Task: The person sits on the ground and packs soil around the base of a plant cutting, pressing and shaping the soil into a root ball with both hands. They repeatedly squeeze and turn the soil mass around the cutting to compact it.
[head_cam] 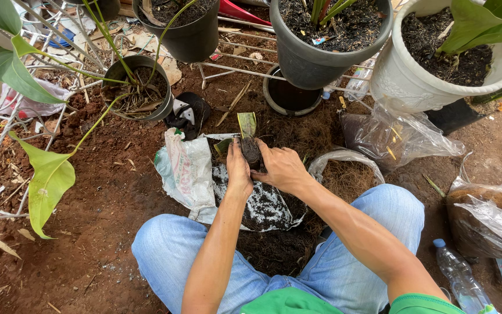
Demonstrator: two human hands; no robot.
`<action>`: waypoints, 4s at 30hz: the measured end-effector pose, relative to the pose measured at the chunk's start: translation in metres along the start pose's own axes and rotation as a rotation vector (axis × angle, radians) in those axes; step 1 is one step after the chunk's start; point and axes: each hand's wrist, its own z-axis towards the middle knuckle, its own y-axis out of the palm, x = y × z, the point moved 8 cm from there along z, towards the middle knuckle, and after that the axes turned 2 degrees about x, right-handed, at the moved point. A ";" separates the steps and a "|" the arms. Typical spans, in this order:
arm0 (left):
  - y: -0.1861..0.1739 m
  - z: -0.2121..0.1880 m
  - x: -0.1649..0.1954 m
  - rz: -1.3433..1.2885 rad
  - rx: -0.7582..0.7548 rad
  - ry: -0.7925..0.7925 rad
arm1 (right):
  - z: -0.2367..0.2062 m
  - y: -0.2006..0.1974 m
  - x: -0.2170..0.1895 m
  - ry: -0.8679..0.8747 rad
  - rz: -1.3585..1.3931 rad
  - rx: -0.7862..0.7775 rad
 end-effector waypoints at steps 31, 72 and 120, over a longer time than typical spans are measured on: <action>0.015 -0.022 0.030 0.236 0.065 0.223 | -0.003 0.032 0.038 0.265 0.614 -0.159; 0.010 -0.031 0.051 0.014 0.072 0.275 | 0.002 -0.049 0.045 0.295 0.347 0.308; 0.015 -0.024 0.035 0.097 -0.116 0.396 | -0.006 -0.033 0.007 0.066 0.113 0.010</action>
